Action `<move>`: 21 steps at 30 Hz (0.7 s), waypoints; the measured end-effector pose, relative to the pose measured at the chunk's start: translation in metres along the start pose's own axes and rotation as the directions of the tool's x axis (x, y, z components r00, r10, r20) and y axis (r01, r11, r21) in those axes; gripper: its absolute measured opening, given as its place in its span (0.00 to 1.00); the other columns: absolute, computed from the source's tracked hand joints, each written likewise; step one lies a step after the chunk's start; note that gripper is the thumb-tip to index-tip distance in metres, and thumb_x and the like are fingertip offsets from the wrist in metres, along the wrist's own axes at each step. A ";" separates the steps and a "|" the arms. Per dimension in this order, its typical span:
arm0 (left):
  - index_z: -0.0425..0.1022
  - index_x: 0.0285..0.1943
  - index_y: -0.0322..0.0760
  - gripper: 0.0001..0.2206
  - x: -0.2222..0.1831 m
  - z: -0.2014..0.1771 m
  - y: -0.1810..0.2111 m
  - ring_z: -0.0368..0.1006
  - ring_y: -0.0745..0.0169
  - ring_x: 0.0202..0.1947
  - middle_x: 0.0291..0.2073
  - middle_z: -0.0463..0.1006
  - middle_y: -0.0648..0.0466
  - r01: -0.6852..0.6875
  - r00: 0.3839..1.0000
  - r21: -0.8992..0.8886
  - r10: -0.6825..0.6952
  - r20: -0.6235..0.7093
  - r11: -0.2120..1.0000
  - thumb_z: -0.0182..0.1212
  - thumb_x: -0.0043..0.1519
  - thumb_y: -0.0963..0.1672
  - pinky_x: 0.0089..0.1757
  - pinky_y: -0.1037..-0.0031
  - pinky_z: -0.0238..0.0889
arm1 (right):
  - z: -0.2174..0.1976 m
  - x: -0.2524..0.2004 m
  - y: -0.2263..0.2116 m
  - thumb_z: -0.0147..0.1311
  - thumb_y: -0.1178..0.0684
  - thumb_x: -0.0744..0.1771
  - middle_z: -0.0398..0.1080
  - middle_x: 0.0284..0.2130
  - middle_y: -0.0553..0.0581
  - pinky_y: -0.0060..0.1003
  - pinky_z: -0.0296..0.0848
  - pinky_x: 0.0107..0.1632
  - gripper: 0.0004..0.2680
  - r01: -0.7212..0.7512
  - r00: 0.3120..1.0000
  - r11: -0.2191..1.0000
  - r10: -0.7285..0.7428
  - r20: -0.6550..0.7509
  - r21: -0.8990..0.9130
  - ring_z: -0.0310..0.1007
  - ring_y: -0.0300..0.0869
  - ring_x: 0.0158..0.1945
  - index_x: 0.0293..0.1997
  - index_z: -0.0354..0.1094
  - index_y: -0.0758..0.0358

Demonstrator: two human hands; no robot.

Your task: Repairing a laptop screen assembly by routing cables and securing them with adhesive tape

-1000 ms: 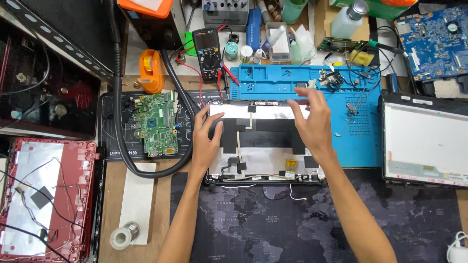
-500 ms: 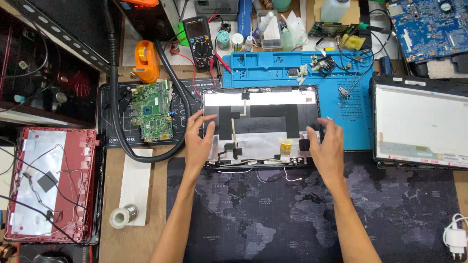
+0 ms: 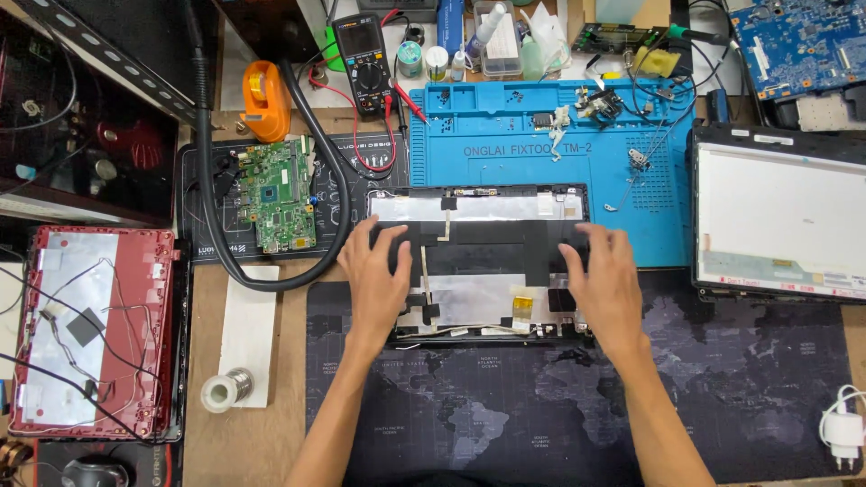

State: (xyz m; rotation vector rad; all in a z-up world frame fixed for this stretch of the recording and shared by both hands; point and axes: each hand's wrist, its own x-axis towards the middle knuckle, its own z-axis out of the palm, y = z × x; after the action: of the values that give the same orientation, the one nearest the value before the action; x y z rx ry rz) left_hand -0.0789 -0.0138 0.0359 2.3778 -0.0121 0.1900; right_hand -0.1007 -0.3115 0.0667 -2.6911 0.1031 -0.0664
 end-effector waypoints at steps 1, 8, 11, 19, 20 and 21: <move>0.79 0.55 0.42 0.10 0.001 0.009 -0.002 0.60 0.42 0.64 0.59 0.67 0.42 0.001 1.000 0.000 -0.001 0.001 1.000 0.58 0.67 0.44 0.59 0.53 0.50 | 0.007 0.007 -0.006 0.54 0.50 0.72 0.64 0.41 0.68 0.52 0.78 0.43 0.12 0.000 1.000 1.000 0.000 0.001 0.000 0.76 0.62 0.48 0.60 0.64 0.65; 0.77 0.57 0.38 0.12 0.008 0.068 -0.006 0.66 0.49 0.61 0.55 0.74 0.44 -0.343 0.938 0.163 0.329 0.108 0.925 0.55 0.68 0.45 0.58 0.60 0.55 | 0.070 0.057 -0.030 0.43 0.55 0.72 0.65 0.39 0.54 0.43 0.76 0.44 0.14 0.450 0.890 0.890 -0.441 0.117 -0.070 0.75 0.47 0.43 0.65 0.64 0.45; 0.76 0.58 0.36 0.13 0.001 0.076 0.000 0.67 0.49 0.59 0.54 0.74 0.43 -0.389 0.921 0.186 0.375 0.106 0.902 0.55 0.67 0.45 0.57 0.61 0.56 | 0.082 0.071 -0.036 0.42 0.59 0.70 0.63 0.39 0.54 0.44 0.75 0.41 0.17 0.524 0.850 0.848 -0.512 0.126 -0.086 0.74 0.48 0.40 0.67 0.62 0.43; 0.74 0.60 0.33 0.14 -0.001 0.077 -0.001 0.66 0.46 0.58 0.54 0.73 0.41 -0.431 0.902 0.221 0.423 0.087 0.875 0.56 0.66 0.43 0.56 0.62 0.57 | 0.096 0.086 -0.040 0.41 0.61 0.70 0.58 0.38 0.53 0.44 0.73 0.38 0.18 0.580 0.813 0.802 -0.562 0.151 -0.139 0.71 0.49 0.34 0.66 0.63 0.46; 0.74 0.60 0.33 0.15 -0.001 0.077 -0.001 0.66 0.46 0.57 0.55 0.73 0.41 -0.437 0.899 0.230 0.427 0.092 0.870 0.56 0.66 0.43 0.55 0.62 0.58 | 0.097 0.085 -0.039 0.40 0.61 0.70 0.58 0.38 0.53 0.43 0.73 0.38 0.18 0.585 0.810 0.797 -0.565 0.160 -0.147 0.71 0.48 0.34 0.67 0.62 0.46; 0.73 0.61 0.33 0.15 -0.001 0.076 -0.001 0.66 0.47 0.57 0.55 0.73 0.42 -0.443 0.896 0.239 0.432 0.098 0.864 0.56 0.66 0.44 0.55 0.62 0.58 | 0.097 0.085 -0.039 0.39 0.62 0.70 0.57 0.38 0.53 0.42 0.73 0.38 0.19 0.590 0.806 0.792 -0.568 0.169 -0.154 0.71 0.47 0.35 0.67 0.62 0.45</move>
State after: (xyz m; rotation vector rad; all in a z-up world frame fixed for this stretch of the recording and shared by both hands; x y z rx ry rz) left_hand -0.0692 -0.0652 -0.0199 2.6048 -0.5878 0.3779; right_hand -0.0076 -0.2424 -0.0009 -2.8126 -0.8048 -0.0926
